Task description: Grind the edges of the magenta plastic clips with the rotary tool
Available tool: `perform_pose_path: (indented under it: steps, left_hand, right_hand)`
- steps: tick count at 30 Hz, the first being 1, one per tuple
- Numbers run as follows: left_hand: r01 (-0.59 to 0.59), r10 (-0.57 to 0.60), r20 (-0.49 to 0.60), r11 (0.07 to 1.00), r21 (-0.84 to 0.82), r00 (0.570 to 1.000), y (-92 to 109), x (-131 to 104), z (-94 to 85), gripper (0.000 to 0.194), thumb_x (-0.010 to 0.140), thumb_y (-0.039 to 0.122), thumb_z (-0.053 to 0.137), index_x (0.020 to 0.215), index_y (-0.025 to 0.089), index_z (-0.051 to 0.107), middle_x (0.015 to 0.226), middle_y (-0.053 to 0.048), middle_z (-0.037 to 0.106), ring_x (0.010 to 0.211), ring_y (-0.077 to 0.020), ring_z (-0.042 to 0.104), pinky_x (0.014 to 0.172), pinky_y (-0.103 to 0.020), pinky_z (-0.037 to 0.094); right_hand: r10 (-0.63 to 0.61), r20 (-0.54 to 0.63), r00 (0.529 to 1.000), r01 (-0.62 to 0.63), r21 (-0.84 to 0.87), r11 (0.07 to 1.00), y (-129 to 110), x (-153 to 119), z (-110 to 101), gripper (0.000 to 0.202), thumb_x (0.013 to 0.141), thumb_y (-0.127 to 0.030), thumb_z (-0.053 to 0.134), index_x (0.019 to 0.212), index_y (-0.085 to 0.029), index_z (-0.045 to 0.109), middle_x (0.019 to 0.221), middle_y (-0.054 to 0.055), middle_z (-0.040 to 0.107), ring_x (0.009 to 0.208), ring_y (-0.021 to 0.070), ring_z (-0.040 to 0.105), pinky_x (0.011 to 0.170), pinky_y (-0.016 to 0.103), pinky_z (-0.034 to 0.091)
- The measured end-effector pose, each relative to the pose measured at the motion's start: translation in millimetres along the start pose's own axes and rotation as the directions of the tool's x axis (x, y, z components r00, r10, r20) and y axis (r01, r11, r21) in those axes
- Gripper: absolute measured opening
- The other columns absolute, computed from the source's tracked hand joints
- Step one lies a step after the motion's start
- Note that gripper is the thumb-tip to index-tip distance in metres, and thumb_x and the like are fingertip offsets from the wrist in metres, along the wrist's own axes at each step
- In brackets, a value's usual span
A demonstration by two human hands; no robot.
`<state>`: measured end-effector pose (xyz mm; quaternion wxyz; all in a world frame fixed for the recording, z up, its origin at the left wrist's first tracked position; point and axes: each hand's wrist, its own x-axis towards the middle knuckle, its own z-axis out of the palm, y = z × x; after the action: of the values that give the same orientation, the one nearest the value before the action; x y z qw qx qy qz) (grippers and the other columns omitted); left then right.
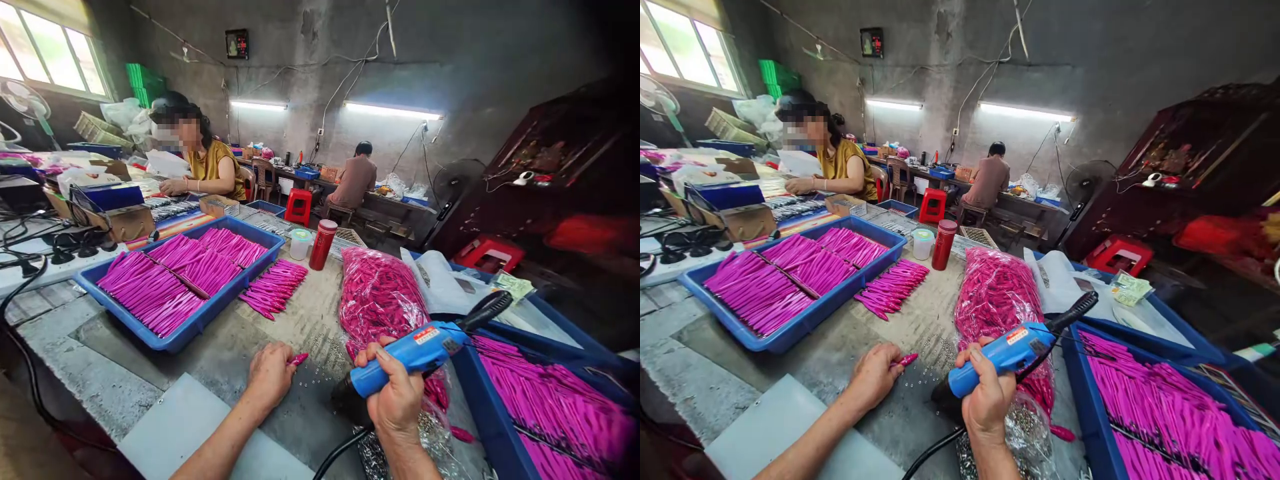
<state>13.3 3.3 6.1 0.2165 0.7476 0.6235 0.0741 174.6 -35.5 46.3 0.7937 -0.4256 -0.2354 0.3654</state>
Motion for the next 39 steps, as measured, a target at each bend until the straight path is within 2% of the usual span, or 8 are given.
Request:
perform_pose_path:
  steps: [7, 11, 16, 21, 31, 39]
  left_hand:
    - [-0.032, 0.032, 0.002, 0.999, 0.008, 0.999, 0.0, -0.8, 2.2, 0.01, 0.078, 0.023, 0.053, 0.076, 0.023, 0.062, 0.089, -0.001, 0.064, 0.092, -0.0188, 0.054, 0.075, -0.028, 0.037]
    - [-0.033, 0.033, 0.001, 0.999, 0.005, 0.999, -0.7, -0.6, 3.4, 0.012, 0.079, 0.023, 0.051, 0.077, 0.023, 0.063, 0.089, -0.002, 0.063, 0.093, -0.019, 0.054, 0.076, -0.028, 0.037]
    - [-0.053, 0.053, -0.005, 0.999, 0.006, 0.999, -1.6, -0.2, 4.7, 0.014, 0.079, 0.021, 0.05, 0.08, 0.023, 0.063, 0.089, -0.003, 0.064, 0.093, -0.0206, 0.054, 0.076, -0.03, 0.038]
    - [-0.05, 0.05, -0.003, 0.999, 0.004, 0.999, -1.0, -0.9, 3.8, 0.013, 0.079, 0.02, 0.051, 0.08, 0.022, 0.063, 0.088, -0.003, 0.063, 0.094, -0.0209, 0.053, 0.076, -0.03, 0.038]
    - [-0.056, 0.056, -0.014, 0.998, -0.007, 0.998, 0.3, -1.9, 2.6, 0.012, 0.081, 0.021, 0.051, 0.078, 0.022, 0.062, 0.087, -0.002, 0.064, 0.092, -0.0205, 0.054, 0.075, -0.03, 0.037]
    - [-0.057, 0.057, -0.012, 0.998, -0.002, 0.998, -0.3, -1.8, 3.5, 0.011, 0.081, 0.022, 0.052, 0.077, 0.022, 0.062, 0.086, -0.002, 0.064, 0.091, -0.0207, 0.054, 0.073, -0.03, 0.037]
  right_hand:
    - [-0.119, 0.156, 0.981, 0.127, -0.045, 0.991, 26.6, 4.5, 41.1, 0.033, 0.057, -0.029, 0.07, 0.081, -0.018, 0.05, 0.058, -0.004, 0.055, 0.044, 0.013, 0.053, 0.048, 0.027, 0.042]
    - [-0.139, 0.232, 0.963, 0.158, -0.068, 0.985, 40.0, 7.1, 50.3, 0.03, 0.061, -0.026, 0.07, 0.083, -0.017, 0.051, 0.062, -0.004, 0.056, 0.046, 0.0127, 0.054, 0.048, 0.027, 0.042]
    - [-0.161, 0.303, 0.939, 0.193, -0.079, 0.978, 45.6, 8.4, 52.8, 0.028, 0.066, -0.024, 0.068, 0.086, -0.018, 0.049, 0.062, -0.005, 0.055, 0.049, 0.012, 0.053, 0.051, 0.026, 0.042]
    - [-0.169, 0.312, 0.935, 0.204, -0.085, 0.975, 47.0, 8.3, 55.0, 0.028, 0.066, -0.023, 0.067, 0.086, -0.018, 0.049, 0.061, -0.005, 0.054, 0.05, 0.0118, 0.053, 0.052, 0.026, 0.042]
    - [-0.123, 0.277, 0.953, 0.151, -0.083, 0.985, 48.7, 8.0, 52.6, 0.036, 0.063, -0.024, 0.068, 0.09, -0.019, 0.046, 0.062, -0.005, 0.055, 0.049, 0.0124, 0.054, 0.051, 0.027, 0.043]
    - [-0.166, 0.268, 0.949, 0.205, -0.125, 0.971, 47.0, 3.4, 57.5, 0.033, 0.059, -0.024, 0.068, 0.086, -0.018, 0.049, 0.063, -0.004, 0.056, 0.048, 0.0125, 0.054, 0.05, 0.028, 0.045]
